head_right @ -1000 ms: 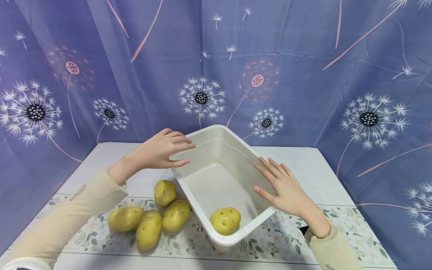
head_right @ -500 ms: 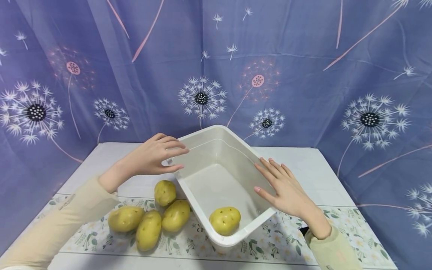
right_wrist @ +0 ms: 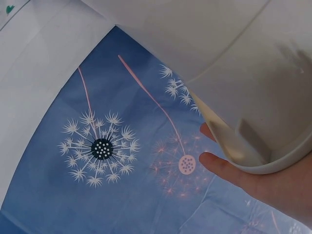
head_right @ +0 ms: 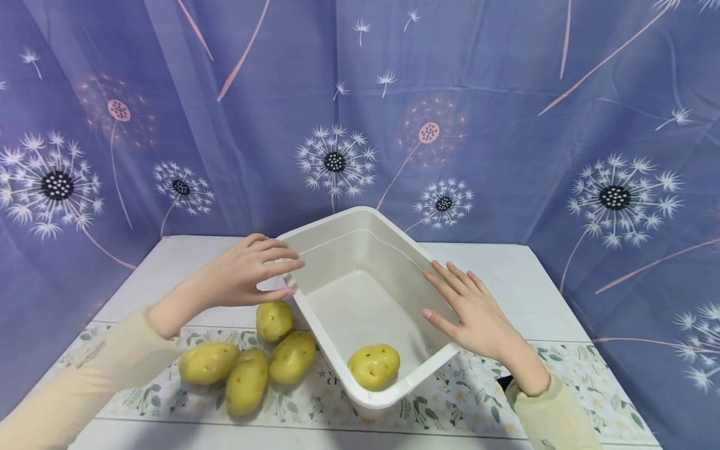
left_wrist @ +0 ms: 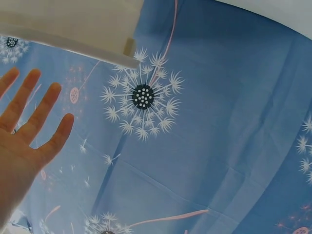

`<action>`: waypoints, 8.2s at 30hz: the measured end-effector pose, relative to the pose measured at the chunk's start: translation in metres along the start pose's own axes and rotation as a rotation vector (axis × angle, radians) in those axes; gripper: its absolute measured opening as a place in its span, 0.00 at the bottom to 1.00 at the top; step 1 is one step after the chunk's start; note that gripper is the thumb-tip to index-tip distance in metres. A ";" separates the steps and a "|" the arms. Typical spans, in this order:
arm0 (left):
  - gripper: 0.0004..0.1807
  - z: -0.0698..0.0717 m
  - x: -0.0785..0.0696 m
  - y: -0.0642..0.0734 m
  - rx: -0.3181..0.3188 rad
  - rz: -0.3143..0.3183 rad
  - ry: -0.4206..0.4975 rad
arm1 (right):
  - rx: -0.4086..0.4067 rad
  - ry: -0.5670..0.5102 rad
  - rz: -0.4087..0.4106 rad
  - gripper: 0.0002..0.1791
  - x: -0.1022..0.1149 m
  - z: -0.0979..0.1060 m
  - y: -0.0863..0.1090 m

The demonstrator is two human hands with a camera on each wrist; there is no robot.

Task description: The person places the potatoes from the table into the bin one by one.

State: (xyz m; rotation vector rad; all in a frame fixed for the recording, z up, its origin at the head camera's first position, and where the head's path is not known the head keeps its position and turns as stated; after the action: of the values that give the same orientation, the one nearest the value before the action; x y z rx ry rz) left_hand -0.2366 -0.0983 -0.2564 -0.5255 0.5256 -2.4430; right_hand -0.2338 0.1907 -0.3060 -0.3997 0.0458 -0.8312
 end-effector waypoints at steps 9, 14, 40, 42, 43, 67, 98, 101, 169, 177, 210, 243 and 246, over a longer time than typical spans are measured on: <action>0.22 0.000 0.002 0.017 0.003 0.017 -0.003 | -0.004 0.001 -0.005 0.34 0.000 -0.001 0.001; 0.22 0.000 0.002 0.025 0.038 0.041 -0.008 | -0.007 0.003 -0.010 0.34 -0.001 0.000 0.001; 0.24 0.000 0.001 0.063 0.017 0.091 -0.019 | -0.003 -0.001 0.015 0.33 0.002 0.001 0.000; 0.24 0.000 0.000 0.065 0.021 0.096 -0.018 | -0.003 -0.003 0.016 0.33 0.002 0.001 0.001; 0.24 -0.001 0.000 0.066 0.024 0.097 -0.019 | -0.003 -0.003 0.015 0.33 0.002 0.001 0.001; 0.23 -0.029 -0.022 0.093 0.076 0.095 -0.009 | -0.006 -0.005 0.009 0.33 0.000 0.001 0.001; 0.24 -0.054 -0.046 0.124 0.161 0.112 0.030 | -0.019 0.007 0.021 0.34 0.001 0.003 0.000; 0.24 -0.056 -0.048 0.128 0.164 0.113 0.044 | -0.019 0.009 0.021 0.34 0.001 0.003 0.000; 0.46 -0.062 -0.057 0.147 0.162 0.103 0.098 | -0.018 -0.003 0.012 0.34 0.000 0.001 0.002; 0.46 -0.059 -0.057 0.145 0.134 0.091 0.087 | -0.019 -0.007 0.011 0.34 -0.001 0.001 0.002; 0.43 -0.021 -0.046 0.119 0.002 0.085 0.057 | -0.013 -0.007 0.006 0.34 0.000 0.001 0.002; 0.43 0.015 -0.034 0.075 -0.011 0.007 0.077 | -0.016 -0.010 0.000 0.34 0.000 0.001 0.001; 0.43 0.016 -0.033 0.072 -0.014 0.004 0.075 | -0.016 -0.012 -0.009 0.34 0.000 0.000 0.001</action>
State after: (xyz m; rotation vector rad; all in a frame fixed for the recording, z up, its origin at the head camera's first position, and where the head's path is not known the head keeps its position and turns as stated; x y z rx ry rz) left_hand -0.1716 -0.1368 -0.2849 -0.4389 0.5742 -2.4648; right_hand -0.2327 0.1912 -0.3058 -0.4199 0.0393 -0.8381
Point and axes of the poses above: each hand's wrist, its own y-axis away from the middle knuckle, its own z-axis out of the back of the hand, x = y × z, the point moved 7 cm from there along -y, towards the middle knuckle, and after that the axes turned 6 degrees about z, right-handed, at the moved point
